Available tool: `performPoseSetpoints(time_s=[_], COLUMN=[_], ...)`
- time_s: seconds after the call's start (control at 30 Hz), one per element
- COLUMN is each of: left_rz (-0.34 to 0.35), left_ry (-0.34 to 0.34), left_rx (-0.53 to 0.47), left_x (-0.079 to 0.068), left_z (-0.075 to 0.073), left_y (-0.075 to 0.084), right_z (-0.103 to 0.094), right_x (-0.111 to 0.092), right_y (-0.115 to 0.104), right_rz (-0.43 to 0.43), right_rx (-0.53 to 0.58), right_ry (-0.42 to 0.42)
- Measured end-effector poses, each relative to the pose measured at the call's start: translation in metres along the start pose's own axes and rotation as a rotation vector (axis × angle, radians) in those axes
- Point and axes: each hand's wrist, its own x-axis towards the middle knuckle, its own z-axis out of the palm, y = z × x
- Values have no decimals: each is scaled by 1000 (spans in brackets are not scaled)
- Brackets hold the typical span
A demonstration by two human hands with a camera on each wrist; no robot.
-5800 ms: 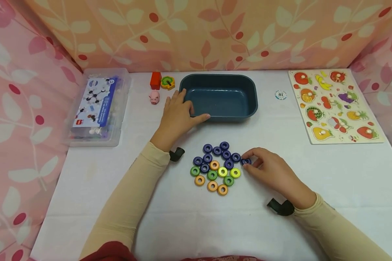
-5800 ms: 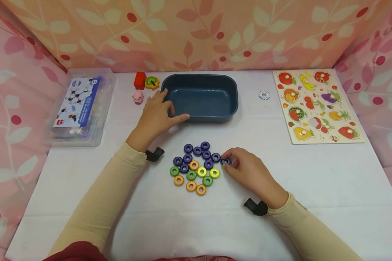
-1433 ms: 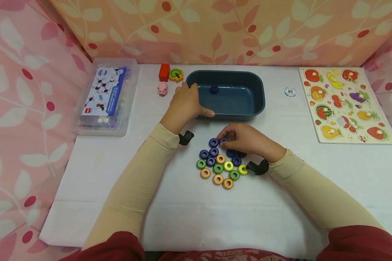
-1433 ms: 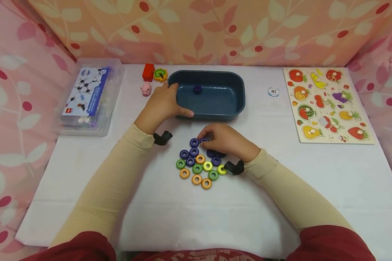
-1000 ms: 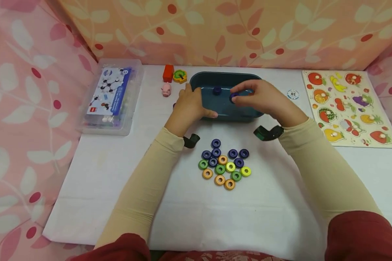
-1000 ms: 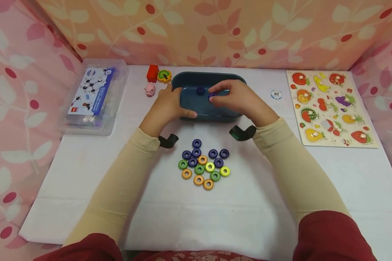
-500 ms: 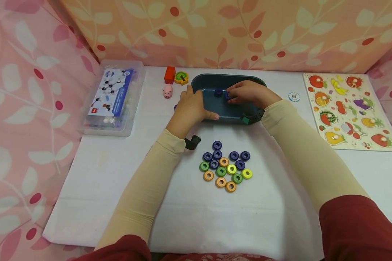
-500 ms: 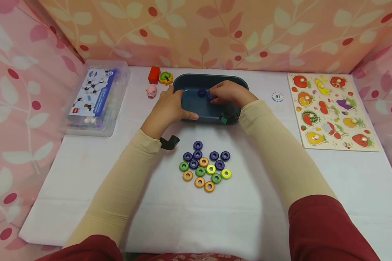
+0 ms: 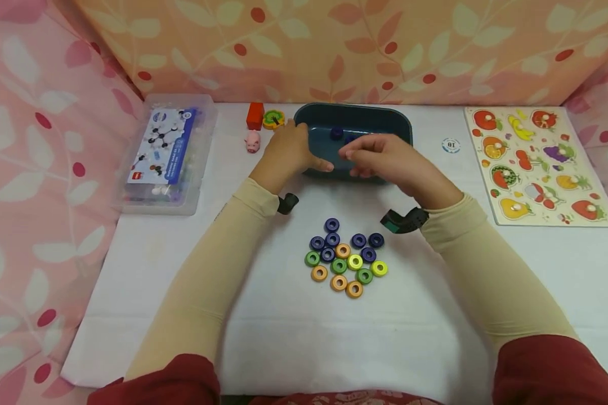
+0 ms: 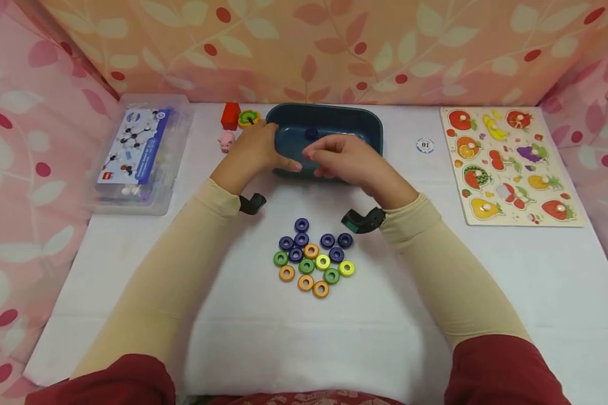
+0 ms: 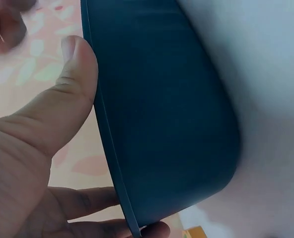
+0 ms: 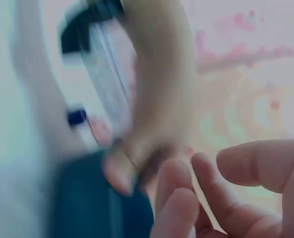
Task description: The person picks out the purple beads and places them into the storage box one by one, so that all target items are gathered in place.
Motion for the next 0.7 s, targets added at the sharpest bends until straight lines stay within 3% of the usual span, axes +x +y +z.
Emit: performPoseSetpoints(time_s=[0.13, 0.27, 0.37, 0.47, 0.6, 0.7], left_rz=[-1, 20, 66, 116, 134, 130], left_ry=[-9, -28, -42, -56, -82, -82], left_rx=[12, 28, 18, 19, 34, 33], left_x=[9, 15, 16, 17, 16, 15], left_z=[-10, -17, -17, -14, -11, -12], left_y=[-3, -6, -7, -6, -2, 1], right_z=[35, 70, 87, 96, 101, 105], right_x=[2, 33, 64, 89, 103, 108], right_y=[4, 10, 12, 16, 17, 16], right_rz=[-7, -37, -68, -138, -221, -240], right_rx=[-6, 25, 58, -34, -130, -65], right_ry=[-147, -244, -246, -233, -205, -180])
